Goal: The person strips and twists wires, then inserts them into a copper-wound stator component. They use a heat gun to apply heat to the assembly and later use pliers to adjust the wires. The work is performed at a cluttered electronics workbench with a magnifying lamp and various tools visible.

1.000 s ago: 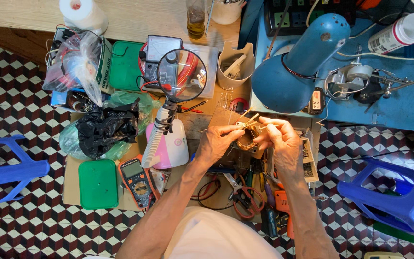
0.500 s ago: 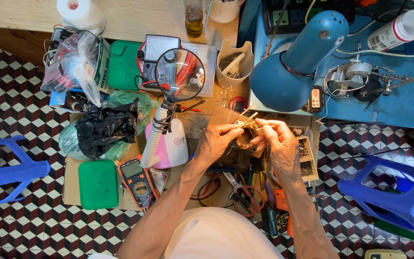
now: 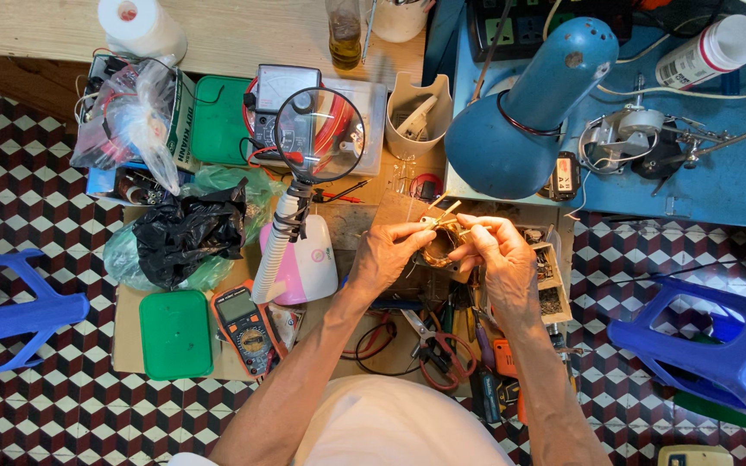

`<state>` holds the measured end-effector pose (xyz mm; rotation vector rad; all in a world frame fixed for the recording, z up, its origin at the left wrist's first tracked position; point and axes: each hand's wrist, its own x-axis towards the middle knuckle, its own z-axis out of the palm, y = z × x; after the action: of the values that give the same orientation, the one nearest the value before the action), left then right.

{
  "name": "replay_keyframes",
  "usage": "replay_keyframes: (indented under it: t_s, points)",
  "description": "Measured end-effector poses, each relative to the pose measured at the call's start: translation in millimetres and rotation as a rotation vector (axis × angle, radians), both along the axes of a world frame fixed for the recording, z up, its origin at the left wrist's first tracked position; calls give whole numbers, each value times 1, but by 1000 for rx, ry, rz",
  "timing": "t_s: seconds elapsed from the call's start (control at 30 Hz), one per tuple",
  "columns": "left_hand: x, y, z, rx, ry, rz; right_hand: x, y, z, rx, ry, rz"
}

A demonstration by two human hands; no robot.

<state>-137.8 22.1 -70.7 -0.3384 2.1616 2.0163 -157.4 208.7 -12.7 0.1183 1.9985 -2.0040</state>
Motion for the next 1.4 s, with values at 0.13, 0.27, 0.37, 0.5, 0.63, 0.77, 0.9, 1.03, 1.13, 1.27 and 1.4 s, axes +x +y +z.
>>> replay_keyframes:
  t_s: [0.13, 0.27, 0.37, 0.5, 0.63, 0.77, 0.9, 1.03, 1.13, 1.27, 1.4]
  points:
    - [0, 1, 0, 11, -1, -2, -1, 0, 0, 4, -8, -4]
    - [0, 0, -1, 19, -13, -5, -1, -1, -2, 9, -20, -3]
    - [0, 0, -1, 27, -20, -15, 0, 0, -2, 11, -18, 0]
    - [0, 0, -1, 28, 13, -9, -1, 2, -1, 4, -21, 11]
    - [-1, 0, 1, 12, 14, -25, -6, 6, -1, -38, -22, -22]
    - [-1, -4, 6, 0, -20, -33, -11, 10, -3, -83, 1, -154]
    - [1, -3, 16, -69, 30, -48, -13, 43, -1, -98, 52, -333]
    - [0, 6, 24, -79, -50, -35, -45, 110, 2, 101, 32, -576]
    - [-2, 13, 26, -56, -49, -24, -84, 161, 3, 167, 35, -599]
    - [-1, 18, 23, -36, -72, -23, -120, 191, -7, 290, -103, -556]
    - [-1, 24, 22, -41, -73, 3, -128, 199, -12, 231, -173, -585]
